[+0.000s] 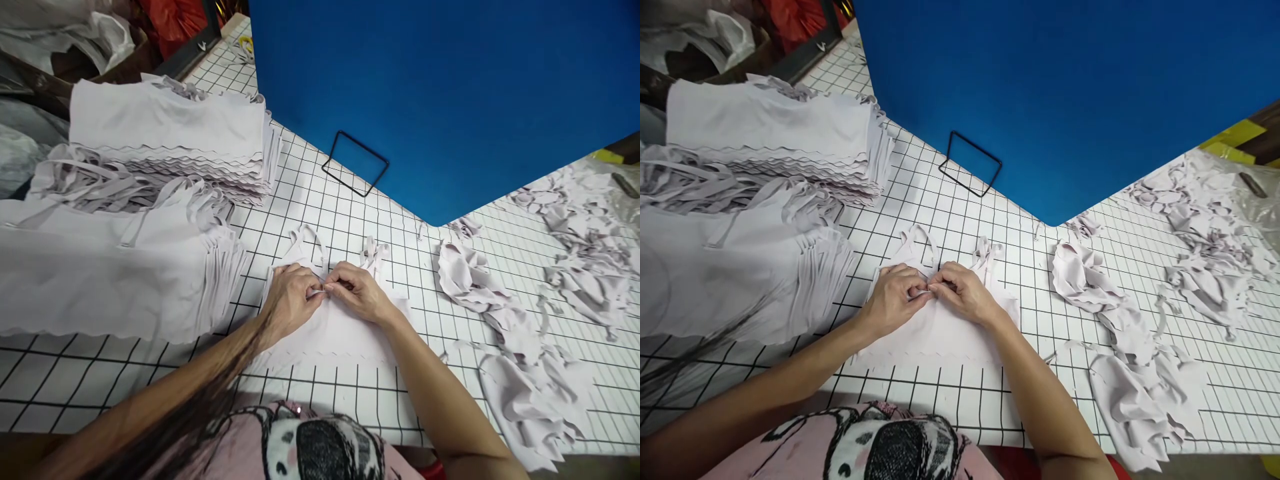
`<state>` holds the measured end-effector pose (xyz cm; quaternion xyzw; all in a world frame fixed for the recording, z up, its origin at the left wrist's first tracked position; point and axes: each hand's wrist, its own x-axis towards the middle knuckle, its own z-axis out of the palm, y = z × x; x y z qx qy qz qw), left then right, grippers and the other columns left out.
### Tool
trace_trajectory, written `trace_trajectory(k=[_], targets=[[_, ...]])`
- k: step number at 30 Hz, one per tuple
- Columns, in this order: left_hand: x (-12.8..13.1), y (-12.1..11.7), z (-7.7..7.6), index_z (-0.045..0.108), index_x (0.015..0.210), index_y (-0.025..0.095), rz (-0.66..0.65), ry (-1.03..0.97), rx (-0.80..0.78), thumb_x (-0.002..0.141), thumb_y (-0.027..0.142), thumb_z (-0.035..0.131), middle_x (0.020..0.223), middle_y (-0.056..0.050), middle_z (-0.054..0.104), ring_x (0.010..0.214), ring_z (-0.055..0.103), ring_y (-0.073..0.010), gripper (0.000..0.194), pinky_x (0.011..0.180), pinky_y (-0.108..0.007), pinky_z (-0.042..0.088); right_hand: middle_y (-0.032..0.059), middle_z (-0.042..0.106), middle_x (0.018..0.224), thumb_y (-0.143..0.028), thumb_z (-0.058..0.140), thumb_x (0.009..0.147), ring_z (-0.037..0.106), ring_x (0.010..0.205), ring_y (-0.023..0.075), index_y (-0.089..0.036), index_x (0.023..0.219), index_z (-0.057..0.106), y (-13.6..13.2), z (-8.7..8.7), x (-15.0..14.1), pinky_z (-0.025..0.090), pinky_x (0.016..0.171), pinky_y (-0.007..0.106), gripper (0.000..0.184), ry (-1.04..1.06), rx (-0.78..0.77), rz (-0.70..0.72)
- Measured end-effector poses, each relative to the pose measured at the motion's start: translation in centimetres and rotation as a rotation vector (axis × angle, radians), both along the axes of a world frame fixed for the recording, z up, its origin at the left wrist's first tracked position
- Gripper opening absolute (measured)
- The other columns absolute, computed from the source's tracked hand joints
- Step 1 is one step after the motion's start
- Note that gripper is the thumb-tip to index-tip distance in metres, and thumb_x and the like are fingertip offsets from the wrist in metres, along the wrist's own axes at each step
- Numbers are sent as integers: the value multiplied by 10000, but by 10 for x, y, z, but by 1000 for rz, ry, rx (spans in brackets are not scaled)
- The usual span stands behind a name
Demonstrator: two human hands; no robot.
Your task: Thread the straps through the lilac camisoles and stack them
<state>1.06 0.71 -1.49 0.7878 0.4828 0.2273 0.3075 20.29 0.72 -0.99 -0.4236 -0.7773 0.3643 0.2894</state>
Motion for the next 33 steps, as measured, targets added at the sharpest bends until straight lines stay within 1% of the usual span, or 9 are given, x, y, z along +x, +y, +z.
trace_trajectory(k=[7,15,19,23,27,30,33], targets=[[0,1,0,539,594,174,-8,15,-2,806,230,587,665,-7,613,766,534,-179,224,790,-352,331,27,586,797,-301,540,960,545,749,141,-185,890,650,0,-2,0,476,700,295,174,-15,20,2],[0,2,-1,550,608,170,-6,7,-13,793,197,609,675,4,621,767,534,-174,195,796,-355,311,28,595,804,-283,551,957,557,772,144,-190,888,651,0,-3,0,476,725,300,153,26,26,6],[0,2,-3,567,622,171,-13,11,-10,806,214,615,676,3,621,775,537,-178,195,792,-356,306,28,602,797,-292,546,960,557,780,154,-195,886,648,1,-3,0,480,734,313,160,14,46,20],[-2,1,-6,612,671,179,-33,12,11,831,247,621,698,2,633,790,541,-182,174,797,-359,303,37,606,795,-294,535,966,547,788,168,-194,888,646,2,-6,2,475,734,327,168,-44,94,33],[-3,1,-8,626,676,173,-38,17,16,835,264,641,697,1,628,790,544,-183,184,794,-357,304,44,618,815,-280,522,973,543,815,172,-187,901,642,4,-6,4,468,751,324,168,-99,151,67],[-3,1,-8,641,696,176,-52,10,19,838,279,653,687,2,619,792,546,-186,176,789,-354,305,53,623,819,-264,494,985,533,817,177,-179,900,645,5,-2,4,456,756,327,193,-198,216,128],[-4,2,-7,637,700,172,-61,22,10,835,257,658,696,-2,624,805,550,-189,161,784,-353,307,55,601,778,-233,449,997,504,773,179,-174,872,652,6,4,6,426,693,320,245,-339,282,181]])
